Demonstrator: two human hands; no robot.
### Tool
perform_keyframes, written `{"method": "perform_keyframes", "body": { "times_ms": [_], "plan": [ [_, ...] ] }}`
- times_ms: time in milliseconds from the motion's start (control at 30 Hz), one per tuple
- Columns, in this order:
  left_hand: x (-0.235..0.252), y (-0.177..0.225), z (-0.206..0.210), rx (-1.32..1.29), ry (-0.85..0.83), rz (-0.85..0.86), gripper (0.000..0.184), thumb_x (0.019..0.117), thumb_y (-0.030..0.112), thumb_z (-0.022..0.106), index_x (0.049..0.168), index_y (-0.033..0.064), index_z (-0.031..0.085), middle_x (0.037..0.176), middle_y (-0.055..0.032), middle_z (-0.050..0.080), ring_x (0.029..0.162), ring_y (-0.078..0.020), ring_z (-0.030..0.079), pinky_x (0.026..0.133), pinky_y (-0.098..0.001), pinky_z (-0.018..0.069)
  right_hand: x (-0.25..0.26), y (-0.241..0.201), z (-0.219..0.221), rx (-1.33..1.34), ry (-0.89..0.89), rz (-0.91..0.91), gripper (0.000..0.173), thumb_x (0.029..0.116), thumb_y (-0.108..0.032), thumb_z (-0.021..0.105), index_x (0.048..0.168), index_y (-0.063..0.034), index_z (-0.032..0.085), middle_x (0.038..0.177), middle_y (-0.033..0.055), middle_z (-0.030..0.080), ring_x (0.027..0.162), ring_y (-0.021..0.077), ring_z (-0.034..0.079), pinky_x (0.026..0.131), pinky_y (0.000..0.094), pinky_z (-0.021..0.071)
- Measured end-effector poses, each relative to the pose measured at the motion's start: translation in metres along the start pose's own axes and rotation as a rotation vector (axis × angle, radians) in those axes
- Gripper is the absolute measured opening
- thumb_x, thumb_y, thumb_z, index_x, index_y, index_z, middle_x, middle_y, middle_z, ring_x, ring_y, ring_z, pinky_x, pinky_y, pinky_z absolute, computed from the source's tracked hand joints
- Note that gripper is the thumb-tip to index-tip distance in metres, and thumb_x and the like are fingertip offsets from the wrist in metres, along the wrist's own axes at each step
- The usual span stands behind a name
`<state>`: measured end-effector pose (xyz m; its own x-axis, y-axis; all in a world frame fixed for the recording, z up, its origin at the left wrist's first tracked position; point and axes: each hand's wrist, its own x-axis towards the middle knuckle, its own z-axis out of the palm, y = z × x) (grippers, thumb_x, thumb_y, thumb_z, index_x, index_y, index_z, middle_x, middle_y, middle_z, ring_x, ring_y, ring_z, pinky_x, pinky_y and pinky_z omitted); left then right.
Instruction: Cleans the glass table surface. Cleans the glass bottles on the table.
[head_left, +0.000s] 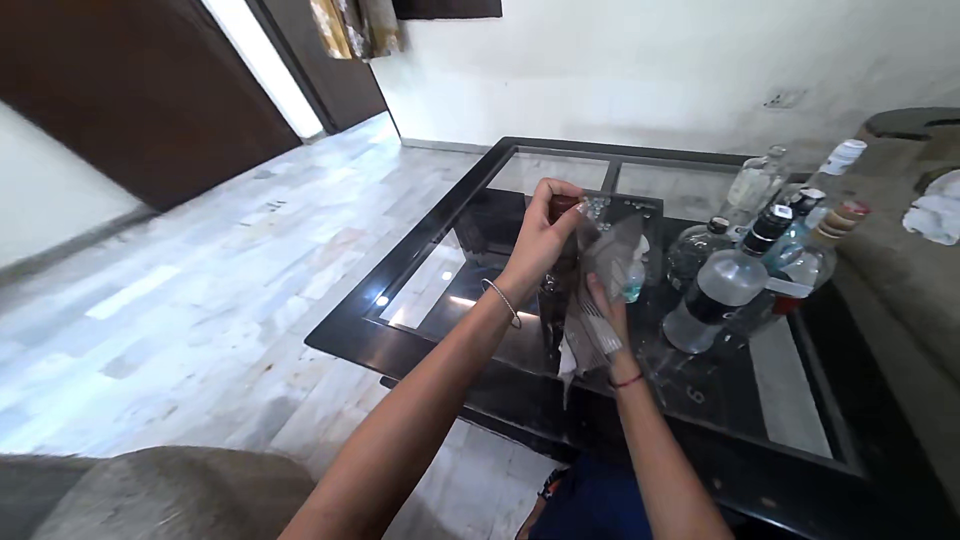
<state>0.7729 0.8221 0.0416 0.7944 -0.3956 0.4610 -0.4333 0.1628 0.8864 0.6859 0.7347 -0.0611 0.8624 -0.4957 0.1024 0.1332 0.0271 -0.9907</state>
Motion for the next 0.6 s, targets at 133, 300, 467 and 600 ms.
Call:
{"method": "perform_keyframes", "body": {
  "times_ms": [133,300,467,600],
  "plan": [
    [0.003,-0.004,0.005,0.03,0.038,0.007,0.021,0.0964,-0.002,0.057,0.115,0.0032,0.049,0.097,-0.001,0.058,0.087,-0.0012,0.058,0.079,-0.0181,0.0493,0.054,-0.034,0.009,-0.078,-0.154,0.029,0.04,0.1094,-0.03,0.045,0.128,0.0036,0.056,0.112,0.0148,0.065,0.103,0.0143,0.062,0.094,0.0353,0.0499],
    [0.006,-0.024,0.01,0.108,0.144,-0.07,0.048,0.0903,0.006,0.073,0.131,-0.0005,0.048,0.108,-0.0114,0.061,0.089,-0.0084,0.062,0.079,-0.0246,0.0537,0.044,-0.011,-0.009,0.249,-0.203,0.059,0.033,0.1092,-0.003,0.032,0.137,0.0067,0.047,0.115,0.0108,0.06,0.101,0.0006,0.055,0.09,0.0147,0.0452],
    [0.004,-0.043,0.009,0.08,0.139,-0.109,0.017,0.0886,0.009,0.075,0.097,0.005,0.061,0.076,0.0031,0.064,0.066,-0.0018,0.062,0.067,-0.0201,0.0543,0.042,0.01,-0.013,-0.038,-0.11,0.16,0.033,0.1063,0.001,0.041,0.138,0.0086,0.047,0.124,0.018,0.059,0.109,0.0103,0.056,0.097,0.0223,0.0444],
    [0.001,-0.046,0.014,0.026,0.176,-0.128,0.015,0.0938,0.009,0.07,0.081,0.0092,0.061,0.062,0.0061,0.063,0.055,-0.0007,0.06,0.058,-0.0184,0.0524,0.016,0.058,-0.032,-0.331,-0.085,0.628,0.039,0.1093,0.0,0.035,0.145,0.0149,0.039,0.149,0.0296,0.045,0.137,0.0292,0.045,0.115,0.035,0.0327]
  ]
}}
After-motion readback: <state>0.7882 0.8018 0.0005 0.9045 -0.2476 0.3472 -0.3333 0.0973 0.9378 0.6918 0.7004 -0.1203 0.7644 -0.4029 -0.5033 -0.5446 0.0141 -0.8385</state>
